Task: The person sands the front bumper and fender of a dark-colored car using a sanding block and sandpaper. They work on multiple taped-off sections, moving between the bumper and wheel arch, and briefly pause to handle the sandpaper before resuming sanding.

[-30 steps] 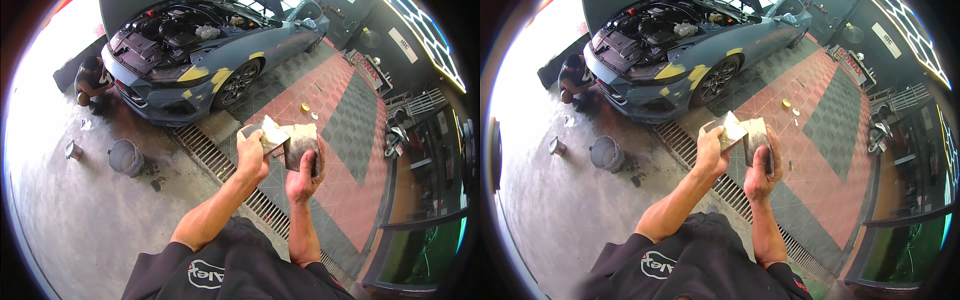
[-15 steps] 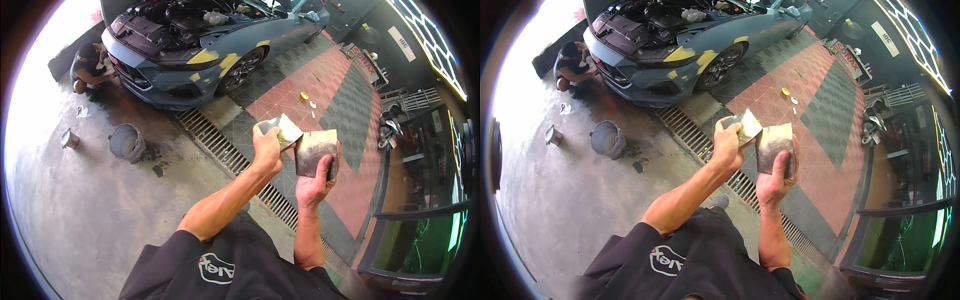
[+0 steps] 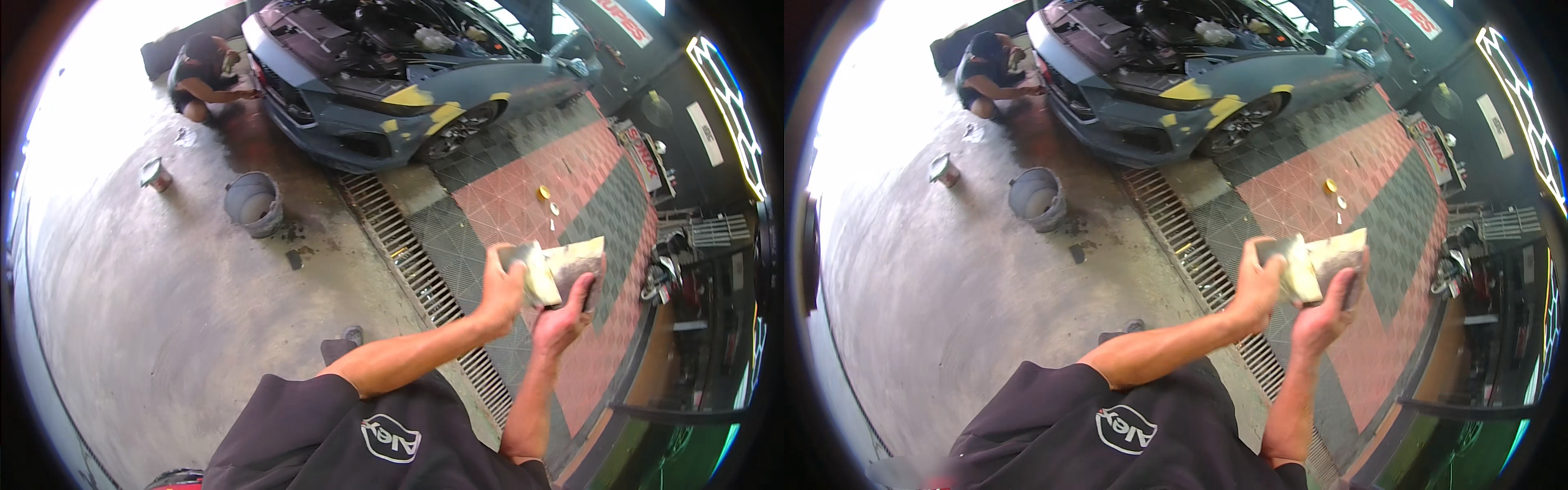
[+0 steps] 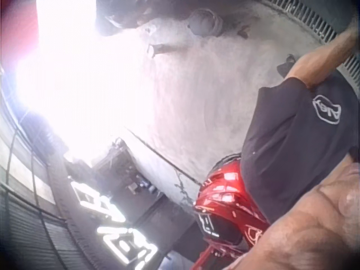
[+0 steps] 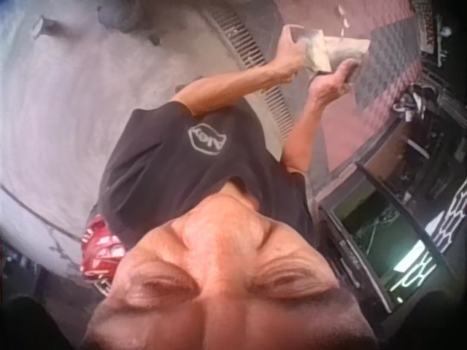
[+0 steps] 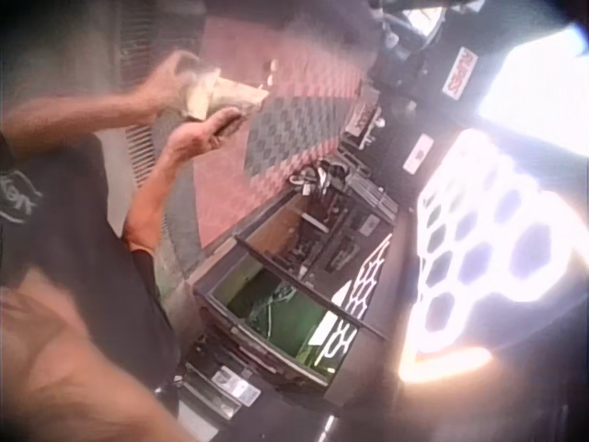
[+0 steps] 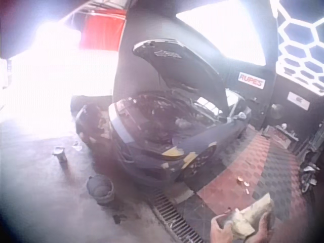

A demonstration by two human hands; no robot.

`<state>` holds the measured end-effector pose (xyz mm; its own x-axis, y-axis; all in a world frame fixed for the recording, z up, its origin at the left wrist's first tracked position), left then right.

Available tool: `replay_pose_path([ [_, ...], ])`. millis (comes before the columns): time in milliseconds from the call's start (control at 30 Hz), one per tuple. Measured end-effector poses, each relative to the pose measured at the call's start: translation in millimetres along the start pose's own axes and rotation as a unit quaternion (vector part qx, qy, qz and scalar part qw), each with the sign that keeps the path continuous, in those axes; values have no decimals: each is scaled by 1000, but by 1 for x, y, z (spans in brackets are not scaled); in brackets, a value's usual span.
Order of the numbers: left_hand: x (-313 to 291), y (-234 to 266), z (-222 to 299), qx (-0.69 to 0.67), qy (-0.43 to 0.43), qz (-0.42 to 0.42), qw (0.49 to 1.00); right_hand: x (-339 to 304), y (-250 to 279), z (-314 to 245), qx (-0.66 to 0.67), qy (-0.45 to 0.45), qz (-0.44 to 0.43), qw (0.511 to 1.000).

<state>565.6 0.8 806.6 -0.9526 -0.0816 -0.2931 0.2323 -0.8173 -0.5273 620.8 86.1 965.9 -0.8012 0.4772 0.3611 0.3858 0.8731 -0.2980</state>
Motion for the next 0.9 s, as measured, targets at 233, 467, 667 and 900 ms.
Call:
replay_pose_path([
  [233,19,19,68,-18,-68,-43,997,-41,62,-19,-325,-138,-91,931],
  [467,-34,-7,47,-15,-64,-152,986,-107,42,-3,-378,-4,-230,897],
  [667,-86,-12,16,46,-65,-202,976,-112,57,-2,-329,96,-197,918],
  [900,-98,-10,-43,66,-42,-137,987,-88,100,33,-254,26,-145,956],
])
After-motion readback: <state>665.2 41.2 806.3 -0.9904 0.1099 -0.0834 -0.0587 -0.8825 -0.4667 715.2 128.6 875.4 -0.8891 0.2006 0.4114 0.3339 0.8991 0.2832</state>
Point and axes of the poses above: each hand's wrist, its own x-axis towards the middle knuckle, its own y-axis out of the back of the hand, z = x × y, the point moved 9 cm from there along x, towards the middle knuckle, and after that the axes turned 13 degrees about x, right-handed, at the moved point
